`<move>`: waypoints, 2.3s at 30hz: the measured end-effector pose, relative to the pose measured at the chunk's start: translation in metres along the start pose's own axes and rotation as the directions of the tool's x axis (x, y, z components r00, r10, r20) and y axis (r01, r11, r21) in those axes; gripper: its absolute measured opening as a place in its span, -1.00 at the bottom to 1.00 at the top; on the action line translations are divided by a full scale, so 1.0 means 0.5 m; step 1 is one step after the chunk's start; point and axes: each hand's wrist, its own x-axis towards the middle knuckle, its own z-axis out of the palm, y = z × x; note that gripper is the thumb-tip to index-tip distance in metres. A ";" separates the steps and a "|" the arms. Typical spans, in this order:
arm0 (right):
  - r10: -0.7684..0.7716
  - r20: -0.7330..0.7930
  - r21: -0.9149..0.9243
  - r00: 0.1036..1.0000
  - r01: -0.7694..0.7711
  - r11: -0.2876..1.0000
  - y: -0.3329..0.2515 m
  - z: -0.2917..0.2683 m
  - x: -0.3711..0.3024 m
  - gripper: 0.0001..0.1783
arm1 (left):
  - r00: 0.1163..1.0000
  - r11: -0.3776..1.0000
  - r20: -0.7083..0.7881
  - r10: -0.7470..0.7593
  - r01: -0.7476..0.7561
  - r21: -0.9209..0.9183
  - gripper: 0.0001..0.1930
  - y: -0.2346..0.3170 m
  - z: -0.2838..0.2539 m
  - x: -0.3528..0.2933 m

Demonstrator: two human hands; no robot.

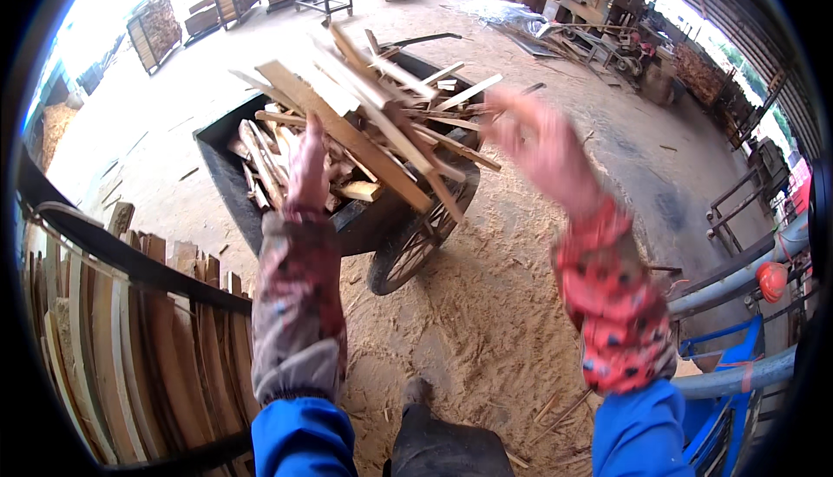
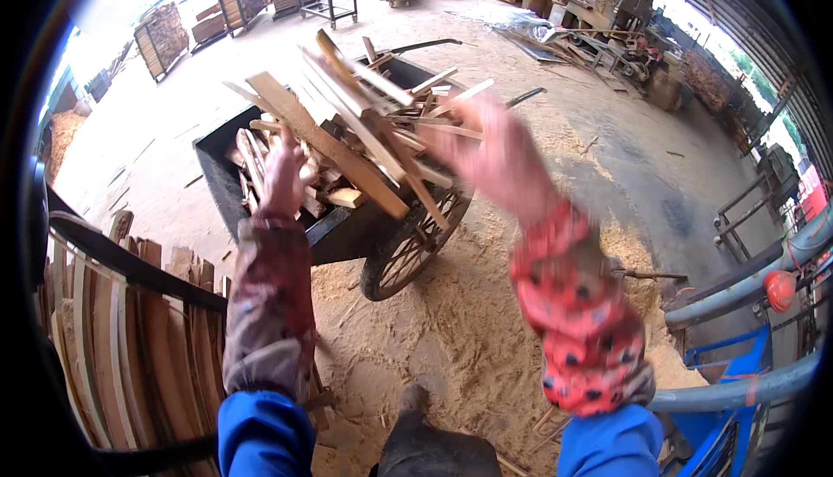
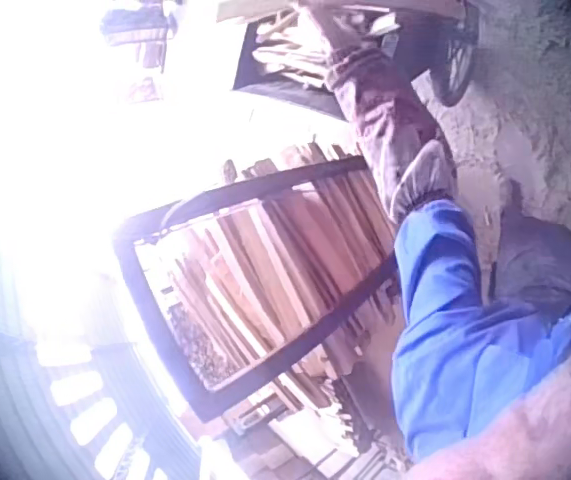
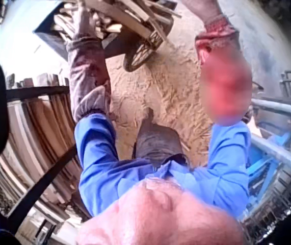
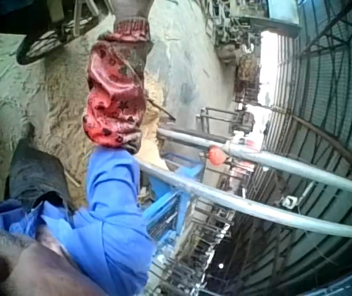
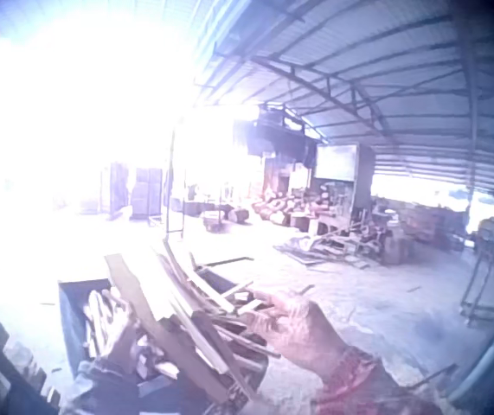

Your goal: The person gathers small wooden planks and offcuts from a pile of sawdust and places them into a two-wheeled cart. The person repeatedly picks up bundles of wood and loads them into the cart.

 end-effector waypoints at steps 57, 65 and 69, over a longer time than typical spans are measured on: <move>0.894 -0.174 0.720 -0.413 -0.673 -0.171 -0.434 0.276 -2.224 -0.54 | 0.221 0.423 0.375 -0.901 0.243 0.873 -0.74 -0.805 -0.085 -1.367; 0.935 -0.027 0.356 -0.353 -0.878 -0.321 -0.414 0.170 -2.386 -0.52 | 0.174 0.376 0.335 -0.926 0.334 0.864 -0.74 -0.814 -0.077 -1.638; 0.906 -0.008 0.265 -0.424 -0.874 -0.407 -0.377 0.126 -2.419 -0.67 | 0.184 0.393 0.347 -0.919 0.379 0.838 -0.73 -0.856 -0.075 -1.659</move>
